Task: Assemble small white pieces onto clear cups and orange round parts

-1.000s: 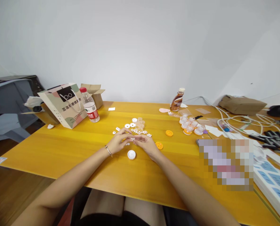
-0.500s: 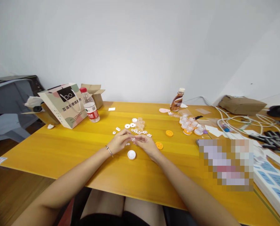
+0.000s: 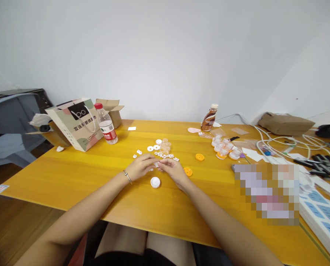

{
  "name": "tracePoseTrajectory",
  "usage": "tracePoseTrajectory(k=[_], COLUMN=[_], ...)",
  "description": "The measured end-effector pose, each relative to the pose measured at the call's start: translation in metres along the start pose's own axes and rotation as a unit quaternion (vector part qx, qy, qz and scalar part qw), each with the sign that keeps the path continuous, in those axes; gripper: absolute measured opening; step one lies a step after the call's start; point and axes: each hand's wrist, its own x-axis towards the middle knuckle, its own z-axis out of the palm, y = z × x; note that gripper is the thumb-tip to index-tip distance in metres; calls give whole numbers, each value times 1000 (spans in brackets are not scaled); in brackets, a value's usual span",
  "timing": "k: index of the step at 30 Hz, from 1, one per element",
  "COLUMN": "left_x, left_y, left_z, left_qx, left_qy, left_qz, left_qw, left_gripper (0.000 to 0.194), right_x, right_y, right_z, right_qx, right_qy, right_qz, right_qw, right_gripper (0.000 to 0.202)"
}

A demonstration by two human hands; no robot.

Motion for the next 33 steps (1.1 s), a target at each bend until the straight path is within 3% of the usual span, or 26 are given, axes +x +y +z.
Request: tracePoseTrajectory(k=[6,22,28,33], left_x=[-2,-4,0,4], left_y=[-9,-12,1,9], left_z=[-2,1,-1,8], left_qx=[111,79,-74,-250], left_qy=[-48,-43,-16,53], left_qz=[46,41,-49,-186], left_qw=[992,995,996,949], left_gripper=[26,29,27,21], right_x=[0,1,1,1], right_y=[-1,2,0,0], right_z=[1,-1,-1,-2], right_qx=[-15,-8,-13,-41], right_qy=[-9,6,26,29], right_qz=[1,9,-5,-27], right_qw=[1000,1000,1000,998], right_gripper=[19,21,23,24])
